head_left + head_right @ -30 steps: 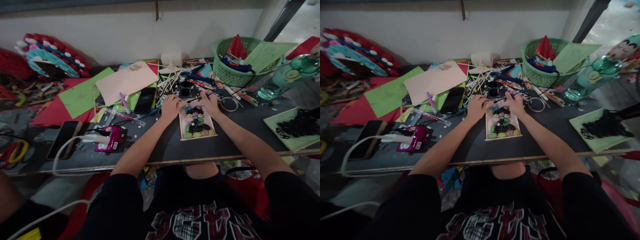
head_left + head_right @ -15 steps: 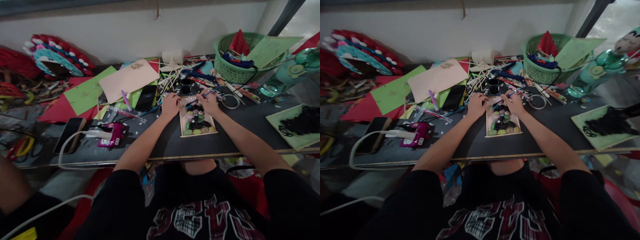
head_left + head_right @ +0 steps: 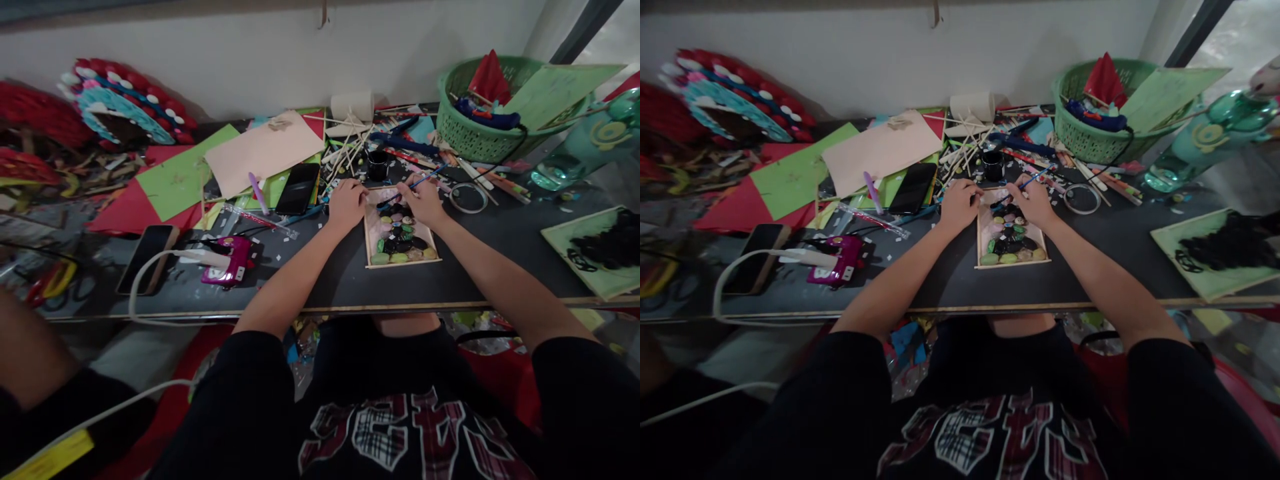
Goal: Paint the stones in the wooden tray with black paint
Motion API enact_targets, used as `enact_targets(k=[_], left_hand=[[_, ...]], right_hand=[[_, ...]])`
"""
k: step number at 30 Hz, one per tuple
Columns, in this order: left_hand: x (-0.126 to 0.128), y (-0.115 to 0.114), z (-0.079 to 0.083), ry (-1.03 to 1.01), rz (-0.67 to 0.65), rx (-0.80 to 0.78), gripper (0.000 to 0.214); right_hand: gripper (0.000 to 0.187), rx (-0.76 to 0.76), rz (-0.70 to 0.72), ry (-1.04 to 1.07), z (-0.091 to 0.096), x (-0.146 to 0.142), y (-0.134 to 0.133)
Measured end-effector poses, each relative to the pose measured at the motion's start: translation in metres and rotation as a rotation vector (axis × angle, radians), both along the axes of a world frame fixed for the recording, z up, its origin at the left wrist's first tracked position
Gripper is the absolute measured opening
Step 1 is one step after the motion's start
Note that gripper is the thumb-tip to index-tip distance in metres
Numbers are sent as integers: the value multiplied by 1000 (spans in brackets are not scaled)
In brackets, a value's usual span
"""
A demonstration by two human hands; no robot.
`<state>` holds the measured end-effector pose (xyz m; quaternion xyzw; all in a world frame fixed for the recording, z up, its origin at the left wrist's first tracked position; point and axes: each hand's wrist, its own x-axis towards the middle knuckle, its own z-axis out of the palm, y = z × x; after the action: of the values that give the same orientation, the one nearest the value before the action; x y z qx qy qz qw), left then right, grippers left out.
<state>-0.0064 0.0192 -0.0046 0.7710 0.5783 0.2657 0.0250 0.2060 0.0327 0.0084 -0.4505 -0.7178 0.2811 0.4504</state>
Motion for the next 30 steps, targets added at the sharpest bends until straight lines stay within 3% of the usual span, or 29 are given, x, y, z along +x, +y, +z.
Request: enact_targets(k=[11,22,30], left_hand=[[-1,-1,-2,-11,-2,3,25],[-1,0,-3,-23,-3,-4,23],[-1,0,-1,-4,3,-28,24]], right_hand=[[62,42,11,-32,0,0,0],[46,-51,-12,22,-5,1,3],[56,4,-31,-14,-10,1,5]])
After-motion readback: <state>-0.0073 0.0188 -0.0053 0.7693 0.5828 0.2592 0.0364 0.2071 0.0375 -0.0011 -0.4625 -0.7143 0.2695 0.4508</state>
